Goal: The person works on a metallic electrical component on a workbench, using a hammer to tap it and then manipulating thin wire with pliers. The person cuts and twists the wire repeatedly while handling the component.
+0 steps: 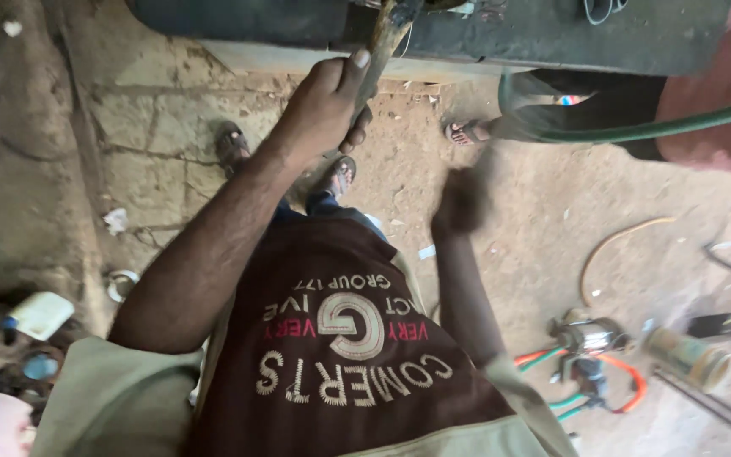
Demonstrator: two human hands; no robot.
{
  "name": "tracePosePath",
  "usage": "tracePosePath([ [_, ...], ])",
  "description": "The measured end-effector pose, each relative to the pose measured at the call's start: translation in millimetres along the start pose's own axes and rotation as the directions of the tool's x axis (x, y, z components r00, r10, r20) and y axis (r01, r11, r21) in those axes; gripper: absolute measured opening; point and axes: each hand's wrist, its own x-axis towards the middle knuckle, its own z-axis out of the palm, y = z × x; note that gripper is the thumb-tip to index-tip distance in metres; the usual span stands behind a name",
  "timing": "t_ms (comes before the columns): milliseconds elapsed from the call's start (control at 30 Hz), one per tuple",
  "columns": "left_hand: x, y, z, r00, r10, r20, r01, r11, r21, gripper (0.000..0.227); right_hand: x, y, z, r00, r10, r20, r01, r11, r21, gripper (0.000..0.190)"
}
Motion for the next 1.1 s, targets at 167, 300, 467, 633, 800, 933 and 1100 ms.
tracePosePath([
  [167,6,21,-10,1.000,0.022,-0.020,-0.018,0.985,0.170,0.058,16,-31,28,0.945,0.062,0.322,-0.052,0.998,-0.040,0.058],
  [300,-5,19,-12,1.000,-0.021,-0.018,0.024,0.983,0.182,0.047,13,-66,24,0.985,0.051,0.162,-0.043,0.998,-0.050,0.058],
  [467,-6,28,-27,1.000,-0.005,-0.018,0.011,0.944,0.330,0.050,8,-75,49,0.941,0.216,0.259,-0.215,0.976,-0.031,0.061],
  [633,-32,34,-62,0.990,0.065,0.124,-0.124,0.813,0.569,0.055,-24,-84,36,0.918,0.355,0.177,-0.350,0.935,-0.059,0.063],
  [800,-69,33,-117,0.995,0.080,-0.064,-0.019,0.758,0.652,0.047,-58,-78,23,0.926,0.377,0.033,-0.378,0.925,0.038,0.065],
  [933,-70,45,-134,0.919,0.374,-0.125,-0.161,0.646,0.746,0.050,-36,-56,10,0.855,0.519,0.002,-0.518,0.852,0.075,0.065],
  [1100,-22,49,-127,0.815,0.567,-0.115,-0.217,0.485,0.847,0.034,25,-30,-2,0.834,0.552,0.009,-0.552,0.832,0.060,0.063],
])
